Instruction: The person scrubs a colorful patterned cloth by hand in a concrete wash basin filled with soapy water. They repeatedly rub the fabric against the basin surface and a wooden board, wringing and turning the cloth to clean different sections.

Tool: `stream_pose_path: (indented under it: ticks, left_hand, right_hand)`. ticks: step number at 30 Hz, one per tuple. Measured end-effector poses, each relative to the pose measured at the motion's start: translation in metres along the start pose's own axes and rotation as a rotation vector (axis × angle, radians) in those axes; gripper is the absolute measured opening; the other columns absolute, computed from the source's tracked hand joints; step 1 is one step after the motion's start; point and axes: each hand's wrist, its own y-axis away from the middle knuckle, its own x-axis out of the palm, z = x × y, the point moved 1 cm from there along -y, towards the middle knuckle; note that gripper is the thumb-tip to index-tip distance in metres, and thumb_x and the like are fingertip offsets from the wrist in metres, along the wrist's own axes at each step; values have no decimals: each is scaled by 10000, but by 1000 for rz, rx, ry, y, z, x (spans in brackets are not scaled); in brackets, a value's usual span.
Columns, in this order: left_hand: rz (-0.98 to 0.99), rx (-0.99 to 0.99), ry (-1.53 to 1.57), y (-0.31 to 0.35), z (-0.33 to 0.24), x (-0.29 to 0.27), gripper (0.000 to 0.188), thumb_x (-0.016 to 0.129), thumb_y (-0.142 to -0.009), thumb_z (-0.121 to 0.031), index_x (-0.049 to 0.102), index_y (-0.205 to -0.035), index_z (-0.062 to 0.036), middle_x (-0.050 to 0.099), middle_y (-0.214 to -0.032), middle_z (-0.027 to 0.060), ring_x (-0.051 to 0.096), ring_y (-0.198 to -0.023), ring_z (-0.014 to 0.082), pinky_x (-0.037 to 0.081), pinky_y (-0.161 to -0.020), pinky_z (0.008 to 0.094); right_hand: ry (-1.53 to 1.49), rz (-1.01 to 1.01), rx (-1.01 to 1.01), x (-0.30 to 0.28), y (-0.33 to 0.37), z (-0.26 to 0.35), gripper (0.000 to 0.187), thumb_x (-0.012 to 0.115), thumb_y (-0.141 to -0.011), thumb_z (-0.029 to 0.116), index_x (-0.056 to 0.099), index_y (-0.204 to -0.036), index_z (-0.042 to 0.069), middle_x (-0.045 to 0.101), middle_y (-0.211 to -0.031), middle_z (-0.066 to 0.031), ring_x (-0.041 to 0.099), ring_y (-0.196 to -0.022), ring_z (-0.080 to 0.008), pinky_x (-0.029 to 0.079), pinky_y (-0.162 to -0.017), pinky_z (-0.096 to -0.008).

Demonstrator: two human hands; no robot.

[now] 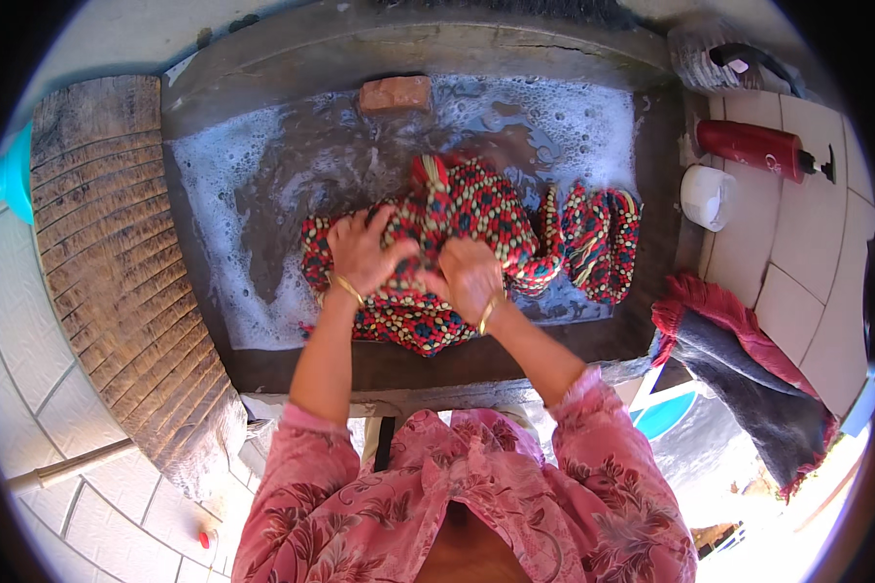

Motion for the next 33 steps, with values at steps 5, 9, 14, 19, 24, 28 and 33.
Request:
stream_pose_path:
  ticks: [5,9,14,19,24,28,33]
  left_hand:
    - [-365,-18,-80,52,-33,41,623,470,-847,-603,538,-1198,-92,414,-1261,251,369,-1176,427,176,-1043,588]
    - [-291,-16,-132,7,-9,67,618,493,-843,-566,500,-1218,-75,419,-1228,226,337,-1208,401,140,-1051,595]
    - [-112,-70,-80,-40,14,70,541,522,-842,-500,524,-1174,-73,448,-1110,212,357,-1168,404,185,-1027,580]
    - [-60,-173,-115,-78,37,75,431,552,-851,-410,603,-1161,-116,547,-1231,186,446,-1197,394,299,-967,586]
    - [302,-409,8,-125,40,52,330,504,-877,-319,649,-1066,-90,621,-1100,209,588,-1040,371,465,-849,495]
    - [369,-333,-56,-151,38,39,381,405,-917,-373,671,-1048,-133,620,-1142,185,571,-1090,367,457,-892,482]
    - [566,-305,5,-128,76,-13,803,472,-775,-721,624,-1150,-27,565,-1248,198,498,-1207,347,375,-1006,437]
  right_hand:
    - [-22,-111,-56,-16,13,-23,491,707,-696,477,634,-969,76,519,-1118,-144,449,-1086,-382,333,-940,-521]
    - [218,112,139,32,-34,-55,780,513,-756,700,431,-1367,223,274,-1444,-205,227,-1313,-485,141,-1050,-642]
    - [241,164,256,65,-75,-86,714,447,-807,689,527,-1253,137,451,-1314,-185,365,-1245,-421,242,-1001,-605]
    - [143,457,484,57,-137,-90,526,463,-867,572,658,-1017,107,642,-1073,-153,585,-1048,-337,408,-887,-501]
    - [256,452,465,64,-173,-115,416,518,-861,454,672,-995,92,662,-1047,-159,640,-969,-323,483,-849,-419]
    - [142,379,535,51,-196,-121,430,544,-848,435,667,-1021,61,649,-1090,-170,624,-1022,-314,471,-902,-396]
    - [134,569,365,9,-154,-91,511,563,-821,469,663,-964,-11,654,-1028,-213,629,-979,-346,495,-855,-412]
